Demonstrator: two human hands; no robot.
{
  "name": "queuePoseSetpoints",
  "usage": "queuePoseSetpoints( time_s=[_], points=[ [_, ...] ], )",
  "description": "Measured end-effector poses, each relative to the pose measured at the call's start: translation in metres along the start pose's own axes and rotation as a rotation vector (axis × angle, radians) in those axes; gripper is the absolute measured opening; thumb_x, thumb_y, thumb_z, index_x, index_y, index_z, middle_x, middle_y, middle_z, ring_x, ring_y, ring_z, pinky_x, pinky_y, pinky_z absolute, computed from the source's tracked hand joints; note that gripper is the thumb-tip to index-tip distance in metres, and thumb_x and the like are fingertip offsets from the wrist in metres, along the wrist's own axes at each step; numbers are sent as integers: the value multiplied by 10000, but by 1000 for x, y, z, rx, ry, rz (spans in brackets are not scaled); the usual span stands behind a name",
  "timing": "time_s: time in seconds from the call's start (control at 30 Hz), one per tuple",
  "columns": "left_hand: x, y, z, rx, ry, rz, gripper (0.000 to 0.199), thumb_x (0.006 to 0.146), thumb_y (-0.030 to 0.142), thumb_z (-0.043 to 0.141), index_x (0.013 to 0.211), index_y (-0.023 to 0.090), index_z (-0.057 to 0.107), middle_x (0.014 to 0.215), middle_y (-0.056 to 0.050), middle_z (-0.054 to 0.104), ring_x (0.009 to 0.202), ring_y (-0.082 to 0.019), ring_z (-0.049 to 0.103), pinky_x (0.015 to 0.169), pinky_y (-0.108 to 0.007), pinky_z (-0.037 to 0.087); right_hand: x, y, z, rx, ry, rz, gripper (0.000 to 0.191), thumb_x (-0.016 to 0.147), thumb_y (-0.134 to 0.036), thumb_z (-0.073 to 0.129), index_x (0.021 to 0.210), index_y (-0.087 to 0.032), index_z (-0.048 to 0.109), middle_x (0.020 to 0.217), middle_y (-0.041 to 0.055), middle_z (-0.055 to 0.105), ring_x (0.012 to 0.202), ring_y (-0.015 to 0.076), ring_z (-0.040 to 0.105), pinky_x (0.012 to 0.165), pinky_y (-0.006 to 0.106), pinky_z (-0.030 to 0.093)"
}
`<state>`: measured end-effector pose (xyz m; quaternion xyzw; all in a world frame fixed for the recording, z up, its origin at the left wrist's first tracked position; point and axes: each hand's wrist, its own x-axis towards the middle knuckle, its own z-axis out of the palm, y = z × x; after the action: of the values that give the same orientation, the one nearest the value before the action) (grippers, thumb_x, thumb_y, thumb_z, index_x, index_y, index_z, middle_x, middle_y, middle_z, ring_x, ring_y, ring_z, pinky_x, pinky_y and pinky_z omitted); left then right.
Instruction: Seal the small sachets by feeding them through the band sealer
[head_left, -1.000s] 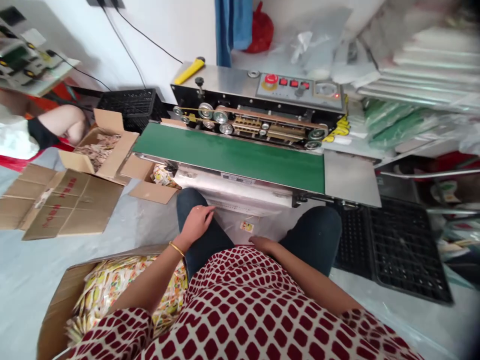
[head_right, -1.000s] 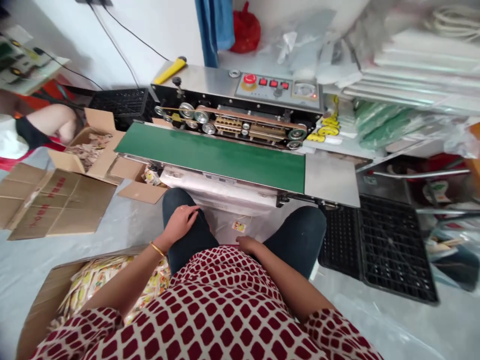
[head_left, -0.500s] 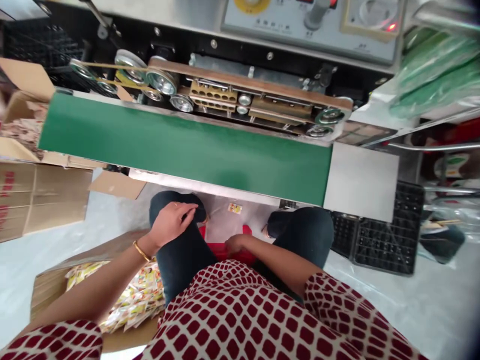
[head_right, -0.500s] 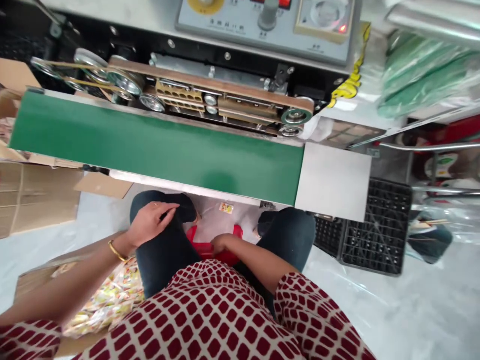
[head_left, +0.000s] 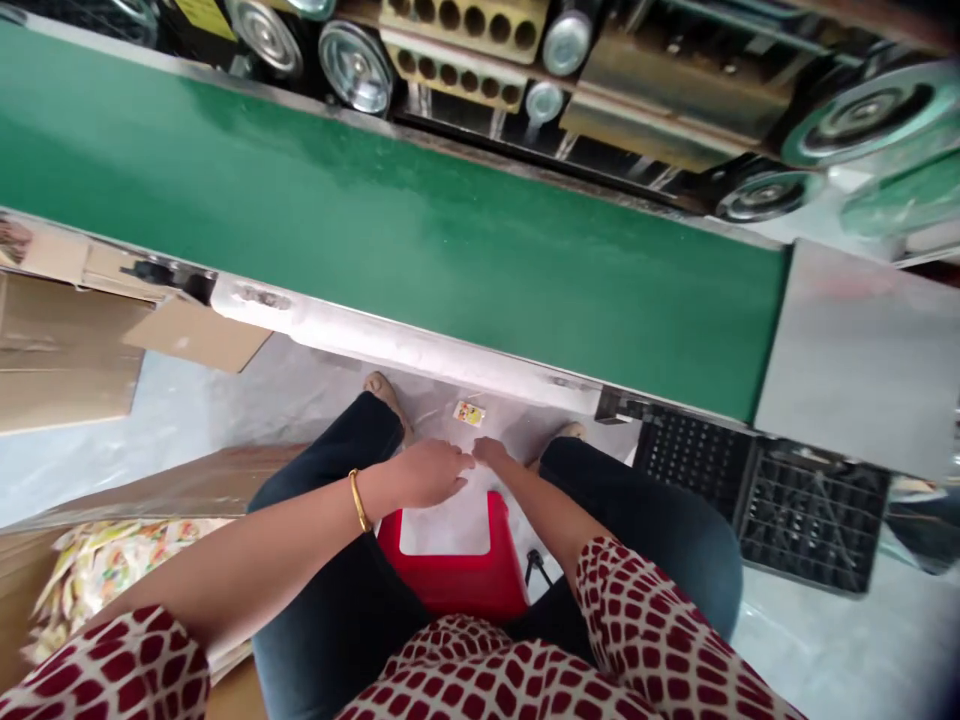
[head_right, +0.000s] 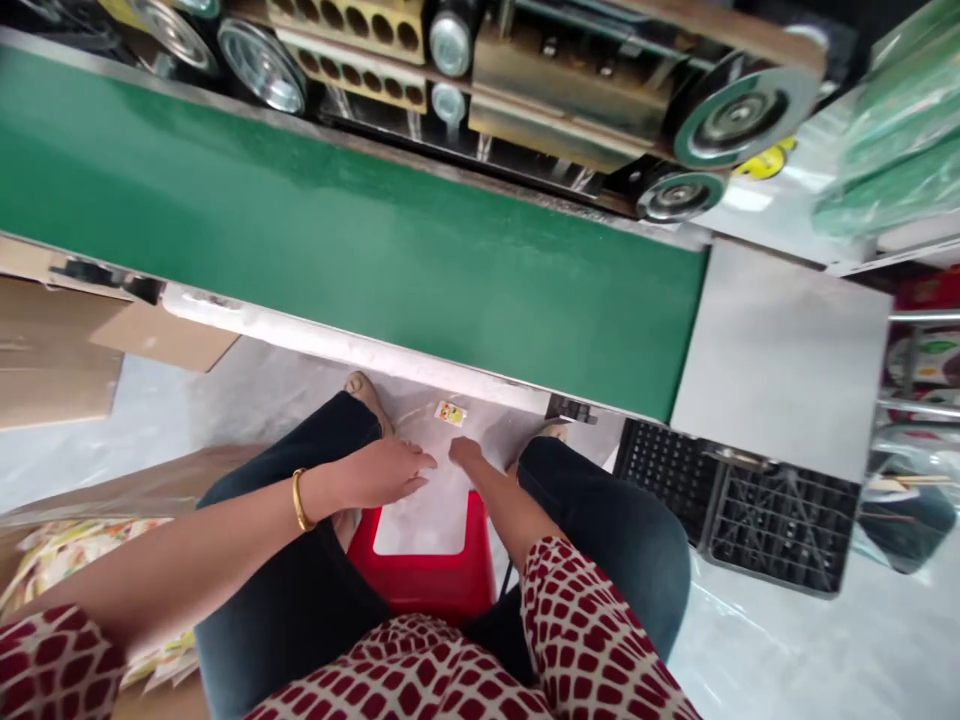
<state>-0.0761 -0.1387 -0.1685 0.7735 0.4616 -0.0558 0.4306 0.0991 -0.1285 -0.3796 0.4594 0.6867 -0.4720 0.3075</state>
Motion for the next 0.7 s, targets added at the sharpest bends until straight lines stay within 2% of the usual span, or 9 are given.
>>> queuePoseSetpoints(
  time_s=[0.13, 0.23, 0.33, 0.43, 0.53, 0.63, 0.7],
  points=[
    [-11, -16, 7, 11, 20, -161, 312, 963, 299, 473, 1196, 179, 643, 1045, -120, 717, 961, -301, 683, 824, -404, 514, 40, 17, 1, -170, -15, 111, 351, 950, -317, 595, 1266, -164, 590, 1394, 131, 512, 1228, 270, 531, 1008, 489, 475],
    [-17, -22, 7, 7, 87, -194, 332, 991, 333, 418, 1220, 199, 619, 1055, -103, 700, 988, -276, 665, 874, -404, 509, 63, 18, 7, -241, -4, 124, 338, 948, -179, 524, 1268, -155, 627, 1575, 167, 300, 1377, 324, 377, 1059, 448, 414],
    [-24, -26, 13, 16, 132, -251, 316, 975, 323, 460, 1210, 198, 630, 1029, -111, 696, 960, -276, 658, 842, -410, 522, 83, 18, 13, -278, -2, 130, 424, 904, -103, 507, 1309, -157, 620, 1636, 150, 166, 1421, 341, 307, 1066, 430, 394],
    [-29, -29, 19, 16, 162, -270, 329, 967, 331, 484, 1238, 206, 622, 1035, -116, 693, 954, -281, 654, 825, -416, 527, 96, 17, 24, -289, 0, 130, 496, 861, -73, 520, 1344, -155, 594, 1641, 147, 154, 1398, 339, 347, 1046, 433, 414],
    [-32, -32, 20, 0, 195, -249, 378, 978, 353, 468, 1320, 222, 560, 1111, -111, 684, 1007, -279, 648, 861, -417, 521, 99, 13, 35, -278, 36, 111, 567, 841, -50, 501, 1407, -94, 518, 1607, 215, 216, 1370, 352, 386, 1033, 458, 423],
    [-33, -40, 15, 16, 197, -256, 391, 976, 342, 470, 1337, 210, 538, 1155, -122, 675, 1045, -288, 645, 880, -422, 512, 88, 2, 38, -241, 99, 30, 577, 873, -48, 431, 1449, -46, 444, 1533, 251, 349, 1343, 337, 425, 1033, 460, 428],
    [-34, -49, 12, 43, 184, -302, 389, 974, 346, 471, 1326, 197, 543, 1157, -130, 676, 1063, -300, 647, 887, -428, 506, 73, -11, 35, -214, 159, -59, 548, 934, -76, 349, 1478, -75, 409, 1536, 207, 371, 1367, 288, 405, 1084, 428, 395]
  ],
)
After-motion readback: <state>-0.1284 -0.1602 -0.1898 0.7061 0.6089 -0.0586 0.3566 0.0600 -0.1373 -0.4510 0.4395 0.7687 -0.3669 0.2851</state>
